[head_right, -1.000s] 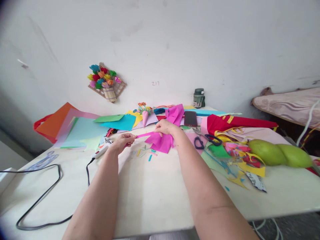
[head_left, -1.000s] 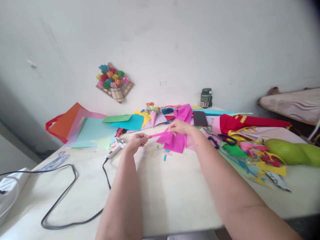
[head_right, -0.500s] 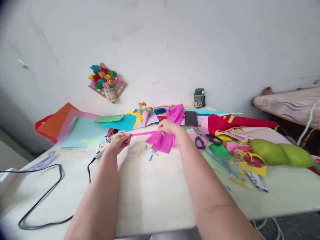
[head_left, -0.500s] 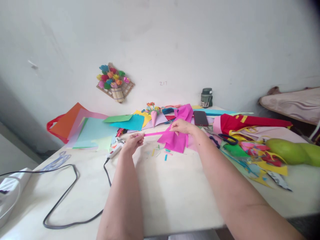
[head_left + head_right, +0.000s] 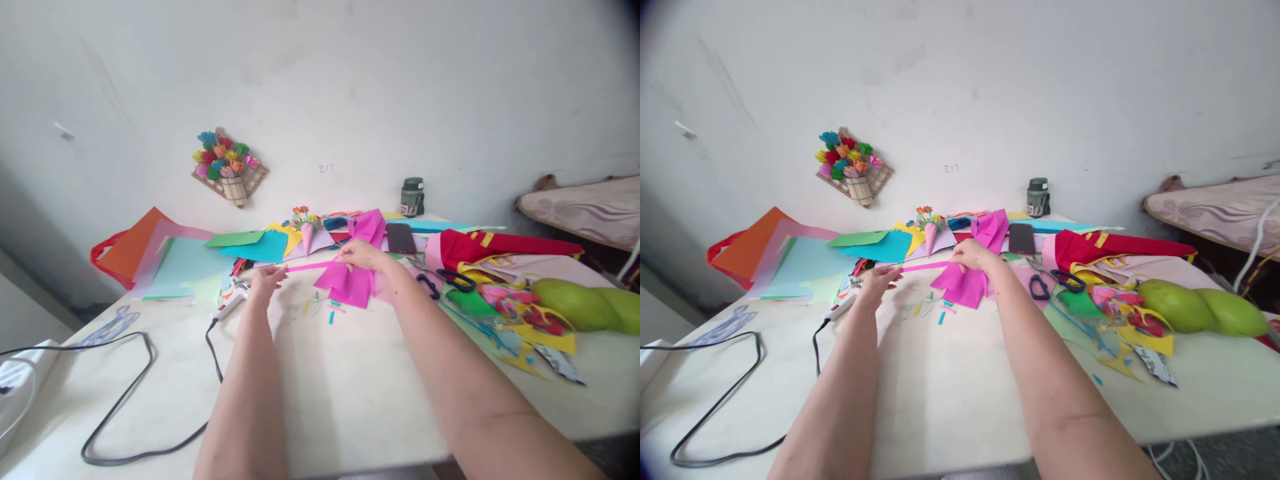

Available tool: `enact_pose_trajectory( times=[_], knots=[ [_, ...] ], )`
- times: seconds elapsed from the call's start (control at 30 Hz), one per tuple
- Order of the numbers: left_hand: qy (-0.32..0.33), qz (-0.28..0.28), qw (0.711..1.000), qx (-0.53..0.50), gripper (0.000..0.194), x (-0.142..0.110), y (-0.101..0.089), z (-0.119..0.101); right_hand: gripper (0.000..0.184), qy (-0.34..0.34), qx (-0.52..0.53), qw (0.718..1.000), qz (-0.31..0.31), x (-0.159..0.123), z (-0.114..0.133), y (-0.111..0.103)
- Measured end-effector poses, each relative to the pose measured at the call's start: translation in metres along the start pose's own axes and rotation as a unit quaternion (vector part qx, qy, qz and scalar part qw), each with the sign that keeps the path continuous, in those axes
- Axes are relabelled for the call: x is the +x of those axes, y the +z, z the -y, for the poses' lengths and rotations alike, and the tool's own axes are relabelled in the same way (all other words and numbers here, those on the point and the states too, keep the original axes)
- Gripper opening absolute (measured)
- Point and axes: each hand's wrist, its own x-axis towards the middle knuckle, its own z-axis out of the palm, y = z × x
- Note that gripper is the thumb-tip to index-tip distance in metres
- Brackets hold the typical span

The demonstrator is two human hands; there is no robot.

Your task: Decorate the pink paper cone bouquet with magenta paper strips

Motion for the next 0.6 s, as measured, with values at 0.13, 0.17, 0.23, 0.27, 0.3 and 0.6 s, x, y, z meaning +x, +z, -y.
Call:
enact_pose_trajectory(
  times=[0.13, 0.17, 0.23, 0.27, 0.3, 0.6],
  knots=[
    [-0.022, -0.016, 0.999, -0.036, 0.042, 0.002, -0.001, 0.001, 0.025, 0.005, 0.002, 1.0, -0.004, 0.0, -0.001, 0.001],
    [-0.025, -0.017, 0.998, -0.052, 0.042, 0.002, -0.001, 0.001, 0.024, 0.008, 0.005, 1.0, -0.005, 0.0, -0.001, 0.001],
    [-0.033, -0.012, 0.996, -0.087, 0.041, 0.003, 0.0, 0.0, 0.024, 0.011, 0.01, 1.0, -0.006, 0.001, -0.003, 0.002],
    [-0.037, -0.006, 0.994, -0.102, 0.041, 0.003, 0.001, 0.001, 0.024, 0.011, 0.011, 1.0, -0.007, 0.001, -0.004, 0.002],
    [-0.041, -0.003, 0.993, -0.113, 0.041, 0.003, 0.001, 0.001, 0.024, 0.01, 0.011, 1.0, -0.009, 0.001, -0.004, 0.002],
    [0.081, -0.101, 0.978, 0.166, 0.027, 0.002, 0.016, -0.005, 0.023, 0.008, -0.026, 1.0, 0.015, 0.003, 0.005, 0.009]
  ],
)
